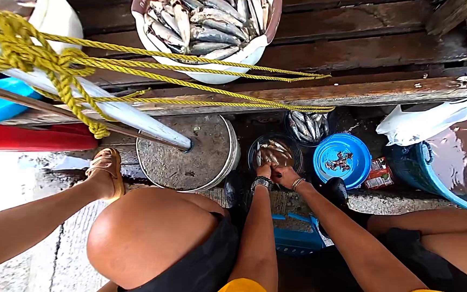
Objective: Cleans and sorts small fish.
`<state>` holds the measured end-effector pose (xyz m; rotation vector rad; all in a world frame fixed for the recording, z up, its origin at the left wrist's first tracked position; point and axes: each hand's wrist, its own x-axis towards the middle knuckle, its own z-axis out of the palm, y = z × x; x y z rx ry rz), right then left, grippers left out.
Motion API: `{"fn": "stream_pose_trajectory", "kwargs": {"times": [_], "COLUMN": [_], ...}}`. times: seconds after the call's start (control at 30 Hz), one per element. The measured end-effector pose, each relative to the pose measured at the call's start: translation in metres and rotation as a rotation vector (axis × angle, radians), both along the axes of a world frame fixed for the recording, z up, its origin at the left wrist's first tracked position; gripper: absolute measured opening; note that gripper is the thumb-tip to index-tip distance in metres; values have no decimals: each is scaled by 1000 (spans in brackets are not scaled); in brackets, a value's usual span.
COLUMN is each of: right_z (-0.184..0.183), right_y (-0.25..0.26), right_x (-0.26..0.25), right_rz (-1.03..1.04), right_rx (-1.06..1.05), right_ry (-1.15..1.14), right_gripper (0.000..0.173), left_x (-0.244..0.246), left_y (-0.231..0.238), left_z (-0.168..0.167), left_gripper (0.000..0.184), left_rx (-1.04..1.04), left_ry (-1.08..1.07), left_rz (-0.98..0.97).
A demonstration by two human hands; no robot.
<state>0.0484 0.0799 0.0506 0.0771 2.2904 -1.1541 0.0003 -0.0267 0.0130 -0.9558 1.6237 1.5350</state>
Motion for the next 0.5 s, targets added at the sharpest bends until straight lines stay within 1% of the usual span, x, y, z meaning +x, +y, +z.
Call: {"fn": "stream_pose_trajectory", "kwargs": {"times": [0.03,0.1,0.17,0.2,0.27,0.33,0.37,0.43,0.47,0.5], "right_z": [0,3,7,6,0,-5,-7,-8,-8,-12], "right_y": [-1,2,14,26,63,104,120,134,132,123], "right_x": [1,2,2,2,5,10,11,7,2,-5], "right_rz": [29,74,77,39,-113,-268,-332,-387,-396,-382], "right_rx": [11,50,101,130,216,399,510,682,709,693], "right_ry": [-31,-126,-259,-312,-354,-371,-412,-520,-532,-515], "right_gripper": [27,26,27,29,30,32,36,46,48,48], "left_x": [0,-1,-4,-6,-12,-13,-13,-10,-8,-6], "left_y": [-1,-2,-4,-5,-7,-8,-9,-8,-6,-5], "left_z": [-2,-4,-1,2,0,-9,-13,-18,-20,-21], "left_gripper": [28,29,38,42,41,37,35,33,32,31], "left_rx": [7,49,74,70,34,-20,-45,-77,-78,-70], "left_ry": [0,-18,-52,-64,-51,-17,-3,13,6,-10], "left_rz": [52,171,241,239,218,186,176,170,177,182]}}
